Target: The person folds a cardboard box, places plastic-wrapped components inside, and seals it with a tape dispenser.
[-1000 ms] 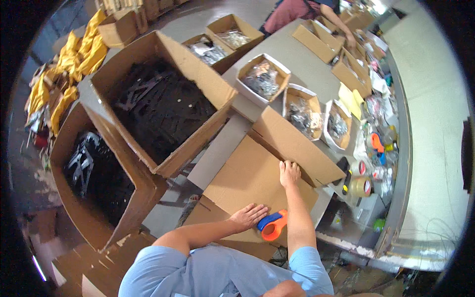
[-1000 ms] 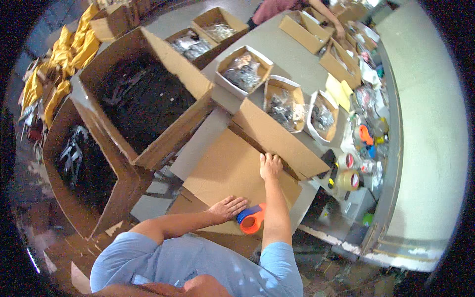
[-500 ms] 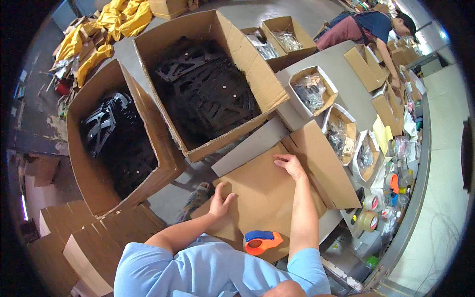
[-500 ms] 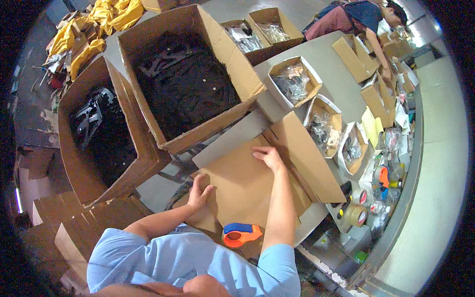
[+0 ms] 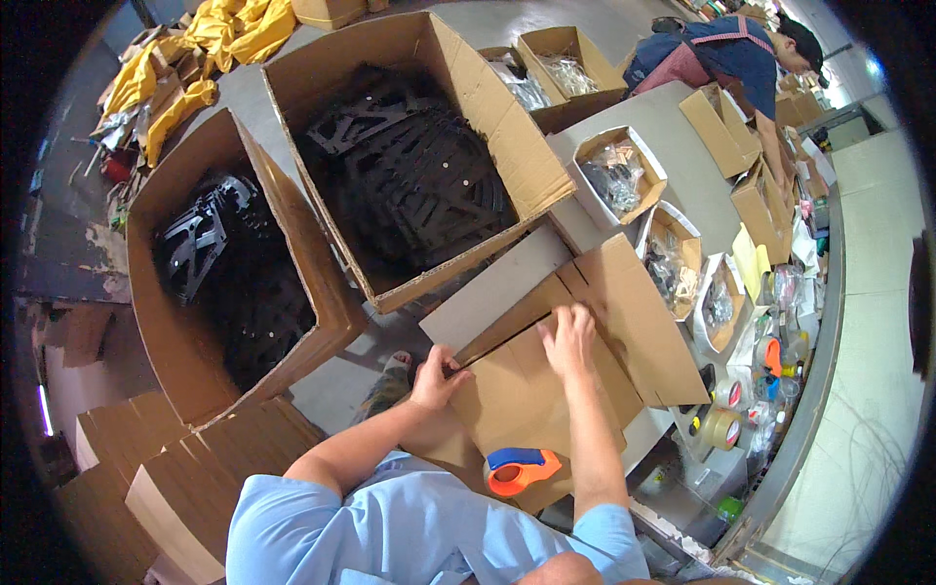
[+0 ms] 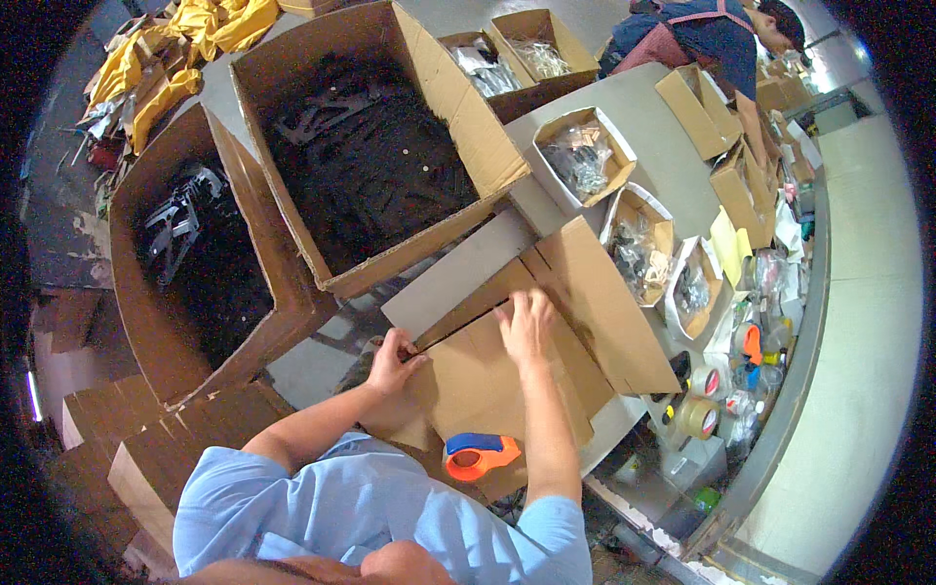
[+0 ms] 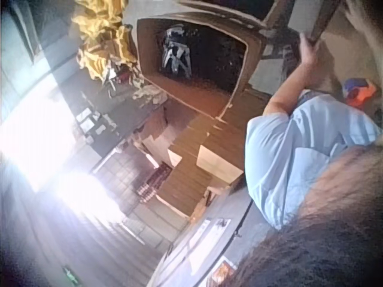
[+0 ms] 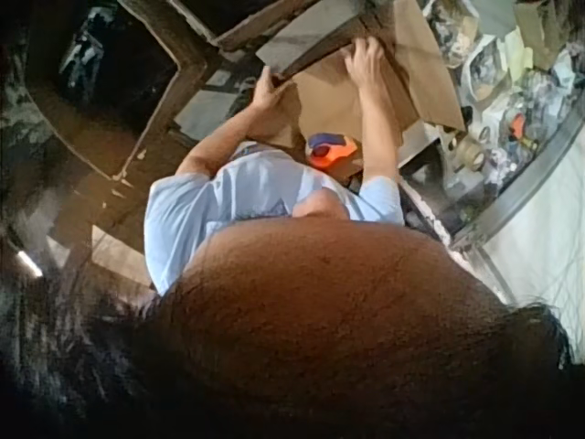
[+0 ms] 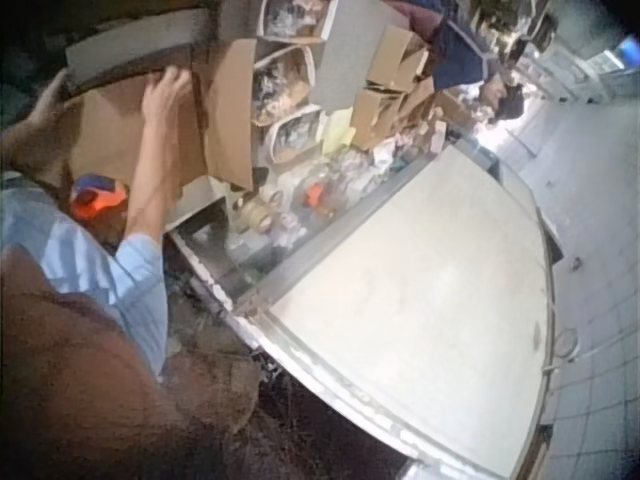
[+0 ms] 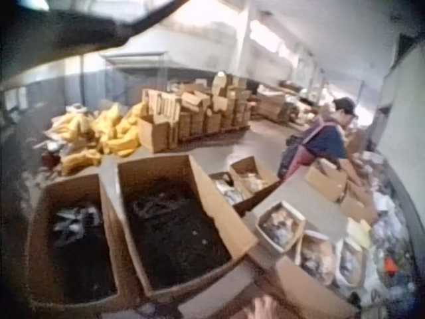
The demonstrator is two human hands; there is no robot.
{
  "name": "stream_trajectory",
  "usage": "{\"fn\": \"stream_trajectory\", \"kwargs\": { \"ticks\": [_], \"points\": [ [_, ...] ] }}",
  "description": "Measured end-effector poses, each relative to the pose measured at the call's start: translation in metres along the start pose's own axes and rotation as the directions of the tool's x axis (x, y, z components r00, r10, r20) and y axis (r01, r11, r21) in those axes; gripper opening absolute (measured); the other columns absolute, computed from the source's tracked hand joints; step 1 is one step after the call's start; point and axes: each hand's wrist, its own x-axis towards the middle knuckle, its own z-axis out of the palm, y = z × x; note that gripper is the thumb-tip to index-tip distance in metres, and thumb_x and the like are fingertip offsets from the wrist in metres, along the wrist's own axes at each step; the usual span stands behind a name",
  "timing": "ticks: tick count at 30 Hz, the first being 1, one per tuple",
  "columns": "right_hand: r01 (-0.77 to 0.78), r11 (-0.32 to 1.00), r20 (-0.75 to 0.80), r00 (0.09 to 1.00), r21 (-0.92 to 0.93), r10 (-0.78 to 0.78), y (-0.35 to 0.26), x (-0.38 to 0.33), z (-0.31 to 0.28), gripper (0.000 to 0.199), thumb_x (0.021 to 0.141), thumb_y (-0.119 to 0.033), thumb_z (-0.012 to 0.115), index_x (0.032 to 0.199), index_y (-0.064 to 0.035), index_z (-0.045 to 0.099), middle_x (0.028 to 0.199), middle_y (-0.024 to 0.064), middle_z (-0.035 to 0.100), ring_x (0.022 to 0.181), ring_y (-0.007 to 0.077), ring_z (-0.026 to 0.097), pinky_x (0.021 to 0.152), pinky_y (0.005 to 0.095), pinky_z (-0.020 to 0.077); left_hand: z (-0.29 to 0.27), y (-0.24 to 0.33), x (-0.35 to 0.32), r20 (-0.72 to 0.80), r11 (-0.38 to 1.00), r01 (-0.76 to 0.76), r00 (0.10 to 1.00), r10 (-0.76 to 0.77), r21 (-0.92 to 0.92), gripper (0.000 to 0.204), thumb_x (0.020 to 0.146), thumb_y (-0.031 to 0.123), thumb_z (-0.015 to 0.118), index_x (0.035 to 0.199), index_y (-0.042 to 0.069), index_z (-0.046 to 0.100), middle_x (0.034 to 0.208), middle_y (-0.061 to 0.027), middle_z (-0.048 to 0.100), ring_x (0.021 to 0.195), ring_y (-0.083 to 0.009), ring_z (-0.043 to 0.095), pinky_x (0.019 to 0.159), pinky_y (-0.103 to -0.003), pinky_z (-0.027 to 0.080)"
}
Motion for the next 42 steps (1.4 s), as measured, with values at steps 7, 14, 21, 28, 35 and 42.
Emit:
{"fn": "stream_trajectory", "kwargs": {
  "ticks": [7, 14, 21, 28, 35, 42],
  "points": [
    [-0.522, 0.838, 0.860, 0.491, 0.160, 0.141, -0.063, -0.185, -0.080, 0.073, 0.083, -0.060, 0.051, 0.135, -0.0096, 0.040, 0.117, 0.0253, 0.056, 0.108, 0.0403, 0.055, 0.092, 0.0445, 0.0422, 0.039, 0.016, 0.077, 0.210, 0.901, -0.392, 0.912, 0.353, 0.185, 0.028, 0.071, 0.023, 0.072, 0.089, 0.002, 0.065, 0.082, -0.0142, 0.061, 0.078, -0.0275, 0.061, 0.069, -0.037, 0.048],
    [-0.481, 0.780, 0.322, 0.871, 0.399, 0.372, -0.083, -0.164, -0.090, 0.048, 0.063, -0.031, 0.082, 0.091, -0.0074, 0.051, 0.081, 0.0161, 0.060, 0.077, 0.0351, 0.059, 0.068, 0.0409, 0.0469, 0.053, 0.016, 0.102, 0.307, 0.978, -0.187, 0.940, 0.152, 0.088, 0.023, 0.067, 0.022, 0.076, 0.071, 0.002, 0.065, 0.070, -0.0097, 0.064, 0.064, -0.0199, 0.060, 0.061, -0.034, 0.048],
    [-0.162, 0.784, 0.101, 0.987, 0.599, 0.126, -0.039, -0.096, -0.030, 0.057, 0.066, -0.010, 0.074, 0.111, -0.0096, 0.040, 0.102, 0.0193, 0.054, 0.094, 0.0333, 0.057, 0.079, 0.0414, 0.0464, 0.040, 0.025, 0.098, 0.477, 0.891, 0.255, 0.878, -0.051, -0.376, 0.032, 0.084, 0.036, 0.063, 0.095, 0.006, 0.065, 0.095, -0.0067, 0.066, 0.087, -0.0186, 0.061, 0.078, -0.033, 0.047],
    [-0.003, 0.790, 0.091, 0.994, 0.613, -0.067, -0.033, -0.075, -0.030, 0.056, 0.068, -0.006, 0.071, 0.117, -0.0103, 0.043, 0.108, 0.0164, 0.056, 0.098, 0.0349, 0.057, 0.084, 0.0419, 0.0466, 0.021, 0.047, 0.090, 0.637, 0.657, 0.484, 0.771, -0.007, -0.578, 0.038, 0.090, 0.045, 0.055, 0.109, 0.012, 0.057, 0.105, -0.0021, 0.060, 0.102, -0.0130, 0.054, 0.091, -0.031, 0.039],
    [0.011, 0.804, 0.074, 0.995, 0.594, -0.068, -0.035, -0.075, -0.042, 0.058, 0.068, -0.005, 0.071, 0.119, -0.0115, 0.045, 0.104, 0.0174, 0.057, 0.094, 0.0350, 0.058, 0.083, 0.0416, 0.0475, 0.012, 0.067, 0.095, 0.728, 0.485, 0.656, 0.683, -0.057, -0.577, 0.027, 0.093, 0.034, 0.054, 0.098, 0.008, 0.062, 0.096, -0.0034, 0.064, 0.090, -0.0134, 0.059, 0.081, -0.029, 0.045],
    [-0.050, 0.803, 0.174, 0.982, 0.594, -0.068, -0.043, -0.078, -0.064, 0.055, 0.071, -0.011, 0.069, 0.123, -0.0130, 0.052, 0.101, 0.0185, 0.060, 0.092, 0.0363, 0.060, 0.081, 0.0420, 0.0490, 0.048, 0.011, 0.110, 0.500, 0.964, 0.046, 0.861, 0.095, -0.262, 0.024, 0.095, 0.026, 0.052, 0.097, 0.004, 0.062, 0.090, -0.0052, 0.063, 0.081, -0.0136, 0.059, 0.075, -0.026, 0.047]
  ]
}}
